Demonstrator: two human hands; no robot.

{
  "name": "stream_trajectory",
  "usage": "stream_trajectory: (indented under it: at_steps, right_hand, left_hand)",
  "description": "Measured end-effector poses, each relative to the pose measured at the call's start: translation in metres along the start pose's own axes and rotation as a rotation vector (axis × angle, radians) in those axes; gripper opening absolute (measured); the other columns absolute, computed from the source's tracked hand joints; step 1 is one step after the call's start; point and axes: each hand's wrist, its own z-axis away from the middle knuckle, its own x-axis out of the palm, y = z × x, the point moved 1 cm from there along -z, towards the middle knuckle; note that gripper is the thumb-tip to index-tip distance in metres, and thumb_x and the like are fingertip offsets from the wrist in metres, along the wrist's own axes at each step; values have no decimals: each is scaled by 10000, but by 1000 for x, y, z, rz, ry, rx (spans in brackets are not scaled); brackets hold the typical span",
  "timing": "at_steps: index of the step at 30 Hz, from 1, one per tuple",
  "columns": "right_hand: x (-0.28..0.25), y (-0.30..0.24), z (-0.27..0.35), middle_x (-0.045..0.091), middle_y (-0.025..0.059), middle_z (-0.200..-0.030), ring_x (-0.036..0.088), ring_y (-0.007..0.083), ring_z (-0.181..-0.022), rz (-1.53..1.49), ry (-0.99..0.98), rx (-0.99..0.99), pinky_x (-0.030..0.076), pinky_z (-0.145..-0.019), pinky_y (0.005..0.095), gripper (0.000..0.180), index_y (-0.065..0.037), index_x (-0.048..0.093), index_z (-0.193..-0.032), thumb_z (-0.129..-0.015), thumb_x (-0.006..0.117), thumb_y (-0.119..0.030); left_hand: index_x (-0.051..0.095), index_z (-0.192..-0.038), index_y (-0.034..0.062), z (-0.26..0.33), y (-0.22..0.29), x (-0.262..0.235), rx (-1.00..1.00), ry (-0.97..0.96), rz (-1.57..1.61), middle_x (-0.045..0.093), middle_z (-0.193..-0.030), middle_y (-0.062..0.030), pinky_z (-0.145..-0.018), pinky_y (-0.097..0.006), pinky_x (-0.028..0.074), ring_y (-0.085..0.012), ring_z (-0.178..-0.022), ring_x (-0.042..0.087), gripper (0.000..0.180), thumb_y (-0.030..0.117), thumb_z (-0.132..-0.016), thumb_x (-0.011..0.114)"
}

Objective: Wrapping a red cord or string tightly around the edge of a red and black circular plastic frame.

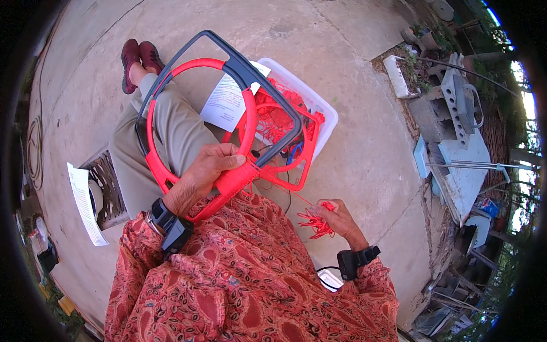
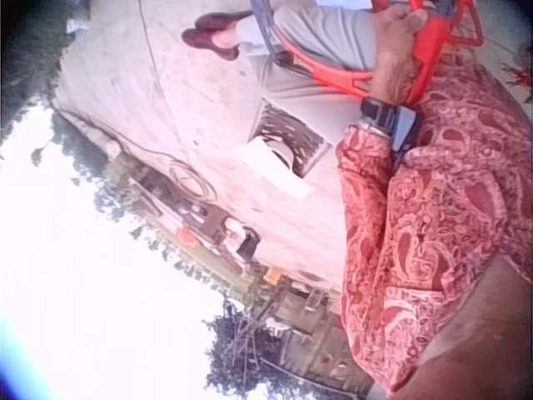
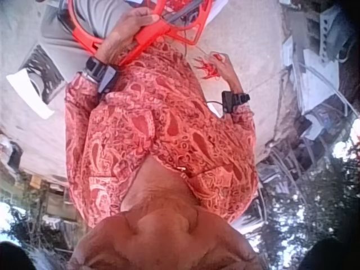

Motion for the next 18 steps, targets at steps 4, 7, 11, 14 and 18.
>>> stream_trajectory:
  at_steps: [4,7,11,14,18]
  right_hand:
    - [-7,21,1,489,-63,-617,414,37,-555,19,57,10,337,-501,226,248,-72,593,-685,-869,617,-236]
    - [-20,48,4,491,-69,-631,415,40,-574,32,120,65,344,-506,238,257,-70,592,-683,-870,622,-244]
    - [-37,98,-2,580,-24,-651,507,78,-590,48,152,141,416,-546,263,231,-18,653,-769,-866,652,-227]
    - [-37,103,-16,578,-15,-661,515,80,-601,109,121,161,430,-558,268,205,-11,660,-809,-857,658,-210]
    - [-34,77,-44,589,-2,-745,535,71,-656,205,125,-79,478,-617,272,225,-14,669,-998,-838,670,-173]
  left_hand:
    - [628,-922,-6,-1,-4,-2,-9,20,-9,661,-810,-57,-580,-236,513,-95,-643,612,107,95,-893,608]
    - [630,-916,-4,-1,-3,-2,4,17,-14,659,-802,-55,-571,-229,509,-95,-634,610,95,85,-890,609]
    - [631,-913,-6,-3,-4,-3,19,13,-61,659,-798,-53,-571,-234,510,-96,-634,611,100,88,-891,607]
    - [628,-910,-10,-4,-3,-4,36,19,-75,654,-792,-50,-569,-238,510,-100,-633,610,104,91,-893,605]
    - [624,-923,-16,4,7,2,7,71,-64,653,-799,-57,-577,-246,516,-108,-641,616,109,85,-894,597]
